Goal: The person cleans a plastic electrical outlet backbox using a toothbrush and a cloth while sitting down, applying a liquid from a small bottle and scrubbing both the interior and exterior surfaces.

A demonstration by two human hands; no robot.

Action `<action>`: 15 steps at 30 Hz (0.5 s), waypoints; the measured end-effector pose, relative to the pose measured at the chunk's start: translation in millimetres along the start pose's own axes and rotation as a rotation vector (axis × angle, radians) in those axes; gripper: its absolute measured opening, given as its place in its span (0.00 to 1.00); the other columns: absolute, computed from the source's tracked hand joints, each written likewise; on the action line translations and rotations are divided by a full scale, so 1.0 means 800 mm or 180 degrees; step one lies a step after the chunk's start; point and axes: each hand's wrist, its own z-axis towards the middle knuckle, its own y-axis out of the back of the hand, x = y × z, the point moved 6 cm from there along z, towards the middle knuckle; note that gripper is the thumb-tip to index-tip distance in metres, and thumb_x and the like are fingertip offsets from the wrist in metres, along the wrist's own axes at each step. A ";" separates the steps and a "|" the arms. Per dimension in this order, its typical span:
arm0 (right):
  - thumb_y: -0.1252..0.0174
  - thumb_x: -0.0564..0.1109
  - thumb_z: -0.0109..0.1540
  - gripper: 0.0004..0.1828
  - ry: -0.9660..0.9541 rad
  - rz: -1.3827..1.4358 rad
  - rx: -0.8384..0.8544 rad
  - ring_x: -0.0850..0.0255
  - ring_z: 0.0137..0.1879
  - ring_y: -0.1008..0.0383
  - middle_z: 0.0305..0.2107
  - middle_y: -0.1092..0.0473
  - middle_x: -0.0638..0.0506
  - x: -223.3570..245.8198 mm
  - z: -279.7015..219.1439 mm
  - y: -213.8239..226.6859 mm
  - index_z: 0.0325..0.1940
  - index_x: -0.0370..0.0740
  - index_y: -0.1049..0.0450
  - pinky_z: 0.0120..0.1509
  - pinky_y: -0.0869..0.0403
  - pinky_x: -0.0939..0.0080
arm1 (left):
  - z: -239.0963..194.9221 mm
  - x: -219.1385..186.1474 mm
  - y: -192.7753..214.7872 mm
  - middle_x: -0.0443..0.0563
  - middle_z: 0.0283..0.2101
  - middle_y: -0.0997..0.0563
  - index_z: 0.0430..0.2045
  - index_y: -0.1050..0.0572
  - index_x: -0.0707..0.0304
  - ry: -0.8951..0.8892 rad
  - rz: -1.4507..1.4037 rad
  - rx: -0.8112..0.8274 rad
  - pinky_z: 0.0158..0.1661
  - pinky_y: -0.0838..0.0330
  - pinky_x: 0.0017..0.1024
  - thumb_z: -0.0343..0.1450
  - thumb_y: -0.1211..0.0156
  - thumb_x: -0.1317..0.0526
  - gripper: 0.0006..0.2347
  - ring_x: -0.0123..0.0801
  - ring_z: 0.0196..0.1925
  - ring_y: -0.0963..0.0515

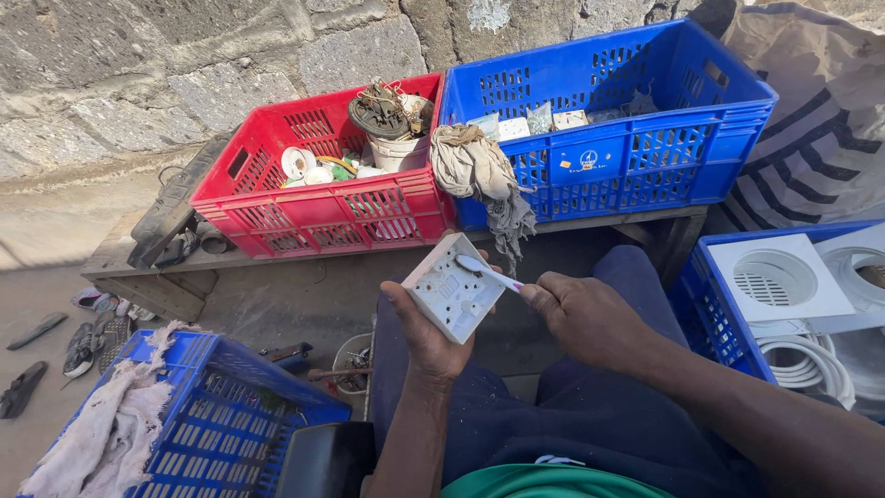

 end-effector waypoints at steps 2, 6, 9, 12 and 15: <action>0.62 0.57 0.77 0.26 0.0070 0.0106 0.0320 0.68 0.19 0.34 0.15 0.35 0.55 0.023 -0.022 -0.046 0.35 0.46 0.25 0.24 0.32 0.70 | 0.002 0.002 -0.003 0.69 0.58 0.24 0.74 0.43 0.57 -0.0015 -0.0020 0.0002 0.44 0.19 0.42 0.66 0.74 0.18 0.50 0.54 0.58 0.19; 0.64 0.57 0.78 0.26 0.0141 0.0033 0.0024 0.68 0.18 0.34 0.14 0.34 0.55 0.018 0.001 -0.030 0.35 0.46 0.27 0.23 0.32 0.70 | 0.003 0.003 0.012 0.68 0.57 0.22 0.74 0.41 0.55 -0.0060 -0.0027 -0.0099 0.44 0.19 0.42 0.66 0.73 0.18 0.49 0.54 0.57 0.18; 0.64 0.58 0.77 0.26 0.0024 0.0392 0.0403 0.68 0.18 0.35 0.14 0.34 0.53 0.042 -0.019 -0.042 0.37 0.45 0.26 0.23 0.32 0.70 | 0.004 0.018 0.006 0.71 0.58 0.25 0.76 0.47 0.53 -0.0110 -0.0149 0.0026 0.49 0.20 0.48 0.68 0.77 0.20 0.47 0.58 0.59 0.20; 0.64 0.56 0.78 0.25 0.0006 0.0106 0.0481 0.67 0.21 0.35 0.16 0.34 0.53 0.033 -0.006 -0.028 0.39 0.45 0.26 0.25 0.32 0.69 | -0.001 0.002 0.019 0.69 0.58 0.24 0.75 0.44 0.55 -0.0067 0.0049 -0.0041 0.47 0.20 0.44 0.68 0.78 0.19 0.48 0.55 0.60 0.21; 0.64 0.57 0.78 0.26 -0.0019 0.0246 0.0485 0.67 0.20 0.34 0.15 0.34 0.54 0.033 -0.012 -0.031 0.39 0.43 0.25 0.25 0.32 0.70 | 0.006 0.015 -0.002 0.68 0.58 0.24 0.76 0.44 0.55 -0.0092 -0.0066 0.0036 0.50 0.20 0.45 0.68 0.78 0.19 0.48 0.54 0.60 0.20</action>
